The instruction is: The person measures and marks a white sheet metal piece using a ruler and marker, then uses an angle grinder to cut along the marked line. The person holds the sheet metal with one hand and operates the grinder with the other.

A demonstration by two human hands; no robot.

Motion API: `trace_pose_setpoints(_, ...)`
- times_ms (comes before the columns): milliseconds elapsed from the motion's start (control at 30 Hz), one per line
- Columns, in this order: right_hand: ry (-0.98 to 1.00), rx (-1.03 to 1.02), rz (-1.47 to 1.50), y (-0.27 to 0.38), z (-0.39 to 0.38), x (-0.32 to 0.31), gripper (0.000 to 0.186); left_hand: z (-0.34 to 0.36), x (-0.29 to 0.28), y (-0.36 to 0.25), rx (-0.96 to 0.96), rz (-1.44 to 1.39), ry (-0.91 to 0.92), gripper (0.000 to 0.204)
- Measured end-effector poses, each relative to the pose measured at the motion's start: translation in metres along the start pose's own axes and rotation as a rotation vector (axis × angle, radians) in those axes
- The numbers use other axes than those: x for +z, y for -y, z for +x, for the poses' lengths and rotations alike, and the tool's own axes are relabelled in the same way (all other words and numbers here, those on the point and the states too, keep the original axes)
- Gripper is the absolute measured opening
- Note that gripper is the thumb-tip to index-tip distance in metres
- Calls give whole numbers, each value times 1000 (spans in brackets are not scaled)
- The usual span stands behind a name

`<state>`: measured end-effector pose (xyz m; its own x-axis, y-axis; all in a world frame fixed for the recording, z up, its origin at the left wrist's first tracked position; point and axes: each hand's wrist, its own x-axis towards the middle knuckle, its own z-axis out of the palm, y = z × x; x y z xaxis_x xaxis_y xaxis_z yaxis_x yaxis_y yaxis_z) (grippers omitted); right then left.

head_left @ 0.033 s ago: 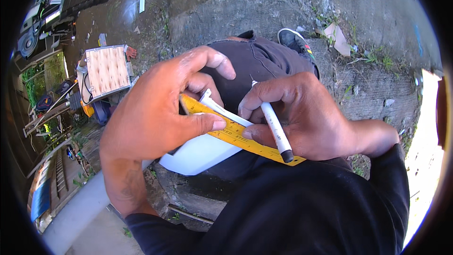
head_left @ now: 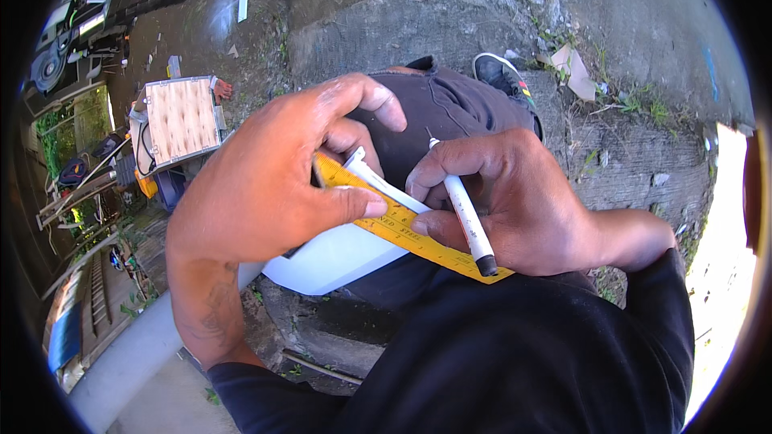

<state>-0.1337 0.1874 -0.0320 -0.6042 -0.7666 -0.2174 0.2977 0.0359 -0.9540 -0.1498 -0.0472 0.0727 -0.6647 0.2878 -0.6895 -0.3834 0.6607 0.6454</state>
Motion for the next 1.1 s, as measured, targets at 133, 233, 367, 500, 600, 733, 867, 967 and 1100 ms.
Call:
trace_pose_setpoints(133, -172, -91, -107, -4, 3, 4, 19, 16, -9, -1, -43, 84, 24, 62)
trace_pose_setpoints(233, -187, -34, -98, -9, 0, 0, 19, 21, 4, 7, 75, 94, -92, 67)
trace_pose_setpoints(367, -175, 37, -113, -13, 0, -3, 21, 1, 51, 25, 378, 420, -669, 71)
trace_pose_setpoints(500, -198, 22, -103, -13, 5, -7, 19, -25, 106, 49, 707, 803, -904, 27)
trace_pose_setpoints(600, -211, 20, -61, -12, 6, -9, 18, -22, 133, 75, 611, 923, -847, 28)
trace_pose_setpoints(733, -174, -14, -61, -14, 10, -9, 19, -24, 154, 90, 414, 942, -824, 37)
trace_pose_setpoints(867, -174, -61, -97, -17, 12, -8, 21, -25, 154, 94, 388, 989, -803, 43)
trace_pose_setpoints(967, -185, -46, -92, -20, 8, -8, 21, -21, 150, 96, 460, 1039, -793, 52)
trace_pose_setpoints(1100, -202, -84, -49, -27, 8, -10, 18, -20, 149, 93, 417, 1072, -760, 57)
